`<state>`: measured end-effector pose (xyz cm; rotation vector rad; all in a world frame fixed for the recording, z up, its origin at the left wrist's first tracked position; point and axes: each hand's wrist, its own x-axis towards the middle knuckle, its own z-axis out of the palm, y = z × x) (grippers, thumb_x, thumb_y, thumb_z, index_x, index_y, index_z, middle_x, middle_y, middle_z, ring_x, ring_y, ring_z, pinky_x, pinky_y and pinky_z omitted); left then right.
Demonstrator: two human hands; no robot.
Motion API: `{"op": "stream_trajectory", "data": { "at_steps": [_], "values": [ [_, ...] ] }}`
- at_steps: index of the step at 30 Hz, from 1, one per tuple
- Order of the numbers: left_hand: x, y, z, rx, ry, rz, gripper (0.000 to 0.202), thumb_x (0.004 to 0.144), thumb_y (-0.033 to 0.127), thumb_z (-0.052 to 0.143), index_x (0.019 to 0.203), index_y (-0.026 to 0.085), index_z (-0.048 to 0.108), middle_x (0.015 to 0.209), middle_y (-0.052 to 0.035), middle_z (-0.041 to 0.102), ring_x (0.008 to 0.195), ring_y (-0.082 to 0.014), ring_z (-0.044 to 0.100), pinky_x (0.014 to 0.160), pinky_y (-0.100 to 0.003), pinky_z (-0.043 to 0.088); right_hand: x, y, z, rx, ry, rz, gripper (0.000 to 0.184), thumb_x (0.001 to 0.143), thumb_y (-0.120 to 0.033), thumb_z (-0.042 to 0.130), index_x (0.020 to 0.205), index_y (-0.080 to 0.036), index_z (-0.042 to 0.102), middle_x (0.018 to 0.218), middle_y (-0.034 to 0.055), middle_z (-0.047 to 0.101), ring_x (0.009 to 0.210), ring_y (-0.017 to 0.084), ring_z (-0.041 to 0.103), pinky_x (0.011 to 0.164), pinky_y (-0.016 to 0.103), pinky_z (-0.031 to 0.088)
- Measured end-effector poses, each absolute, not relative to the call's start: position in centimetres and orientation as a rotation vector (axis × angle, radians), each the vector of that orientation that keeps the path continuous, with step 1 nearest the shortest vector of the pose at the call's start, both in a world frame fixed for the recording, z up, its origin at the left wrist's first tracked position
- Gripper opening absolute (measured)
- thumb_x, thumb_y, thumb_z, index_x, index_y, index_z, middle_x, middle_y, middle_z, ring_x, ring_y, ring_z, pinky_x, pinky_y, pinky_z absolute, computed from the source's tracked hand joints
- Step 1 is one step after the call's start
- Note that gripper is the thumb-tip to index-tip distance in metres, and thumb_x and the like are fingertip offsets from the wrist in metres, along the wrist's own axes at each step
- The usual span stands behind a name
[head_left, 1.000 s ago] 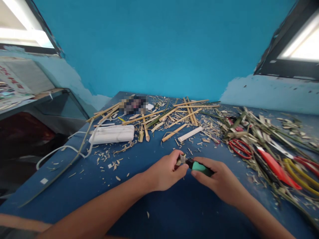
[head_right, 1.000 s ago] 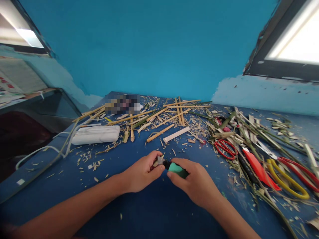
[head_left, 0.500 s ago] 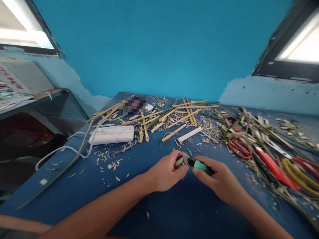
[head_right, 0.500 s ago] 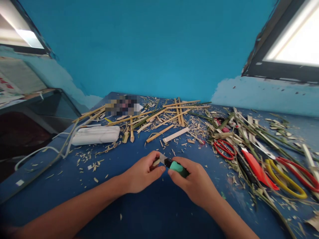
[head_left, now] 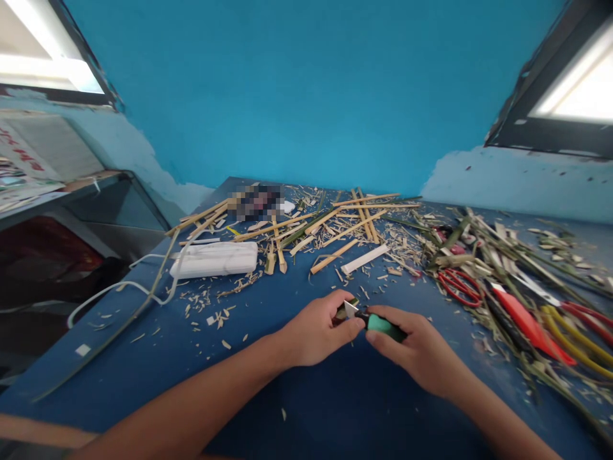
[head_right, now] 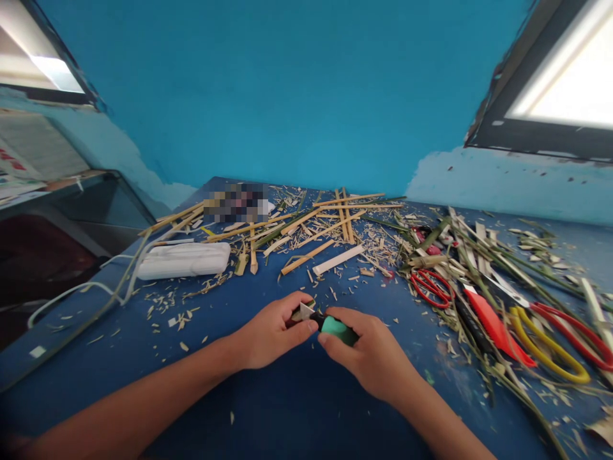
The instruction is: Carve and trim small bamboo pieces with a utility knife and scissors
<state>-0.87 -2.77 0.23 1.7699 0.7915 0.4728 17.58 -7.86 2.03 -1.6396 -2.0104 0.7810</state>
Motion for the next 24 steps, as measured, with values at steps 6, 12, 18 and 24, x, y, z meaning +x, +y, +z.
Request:
{"op": "stream_trajectory", "data": {
  "at_steps": [6, 12, 18, 24],
  "values": [
    [-0.6, -2.8, 0.8, 1.851, 0.903, 0.476, 0.031, 0.082, 0.047, 0.043, 0.084, 0.017, 0.046, 0.064, 0.0045, 0.042, 0.058, -0.0091, 0.037, 0.051, -0.021, 0.027, 17.7, -7.9, 1.3, -1.687, -1.97, 0.686, 0.029, 0.079, -0.039, 0.05, 0.096, -0.021, 0.065, 0.084, 0.0024, 0.068, 0.073, 0.018, 0.06, 0.06, 0.024, 0.045],
    [-0.3, -3.2, 0.5, 1.722, 0.959, 0.589, 0.032, 0.082, 0.049, 0.044, 0.082, 0.017, 0.044, 0.062, 0.0055, 0.038, 0.054, -0.0083, 0.034, 0.049, -0.021, 0.026, 17.7, -7.8, 0.8, -1.697, -1.848, 0.626, 0.034, 0.077, -0.043, 0.052, 0.099, -0.02, 0.064, 0.085, 0.004, 0.068, 0.073, 0.018, 0.061, 0.062, 0.025, 0.046],
    [-0.1, -2.9, 0.0, 1.546, 0.874, 0.593, 0.03, 0.087, 0.045, 0.034, 0.093, 0.019, 0.046, 0.059, 0.0058, 0.034, 0.05, -0.0076, 0.033, 0.048, -0.021, 0.027, 17.8, -7.6, 1.0, -1.746, -1.742, 0.797, 0.04, 0.078, -0.045, 0.048, 0.105, -0.017, 0.06, 0.063, -0.0006, 0.06, 0.049, 0.012, 0.052, 0.047, 0.022, 0.042],
    [-0.4, -2.7, 0.3, 1.724, 0.899, 0.582, 0.038, 0.089, 0.047, 0.027, 0.076, 0.017, 0.046, 0.064, 0.0015, 0.044, 0.057, -0.0097, 0.04, 0.053, -0.022, 0.031, 17.3, -7.6, 1.6, -1.728, -1.896, 0.729, 0.034, 0.08, -0.04, 0.046, 0.1, -0.017, 0.062, 0.066, 0.0001, 0.06, 0.056, 0.013, 0.05, 0.049, 0.022, 0.039]
  ]
}}
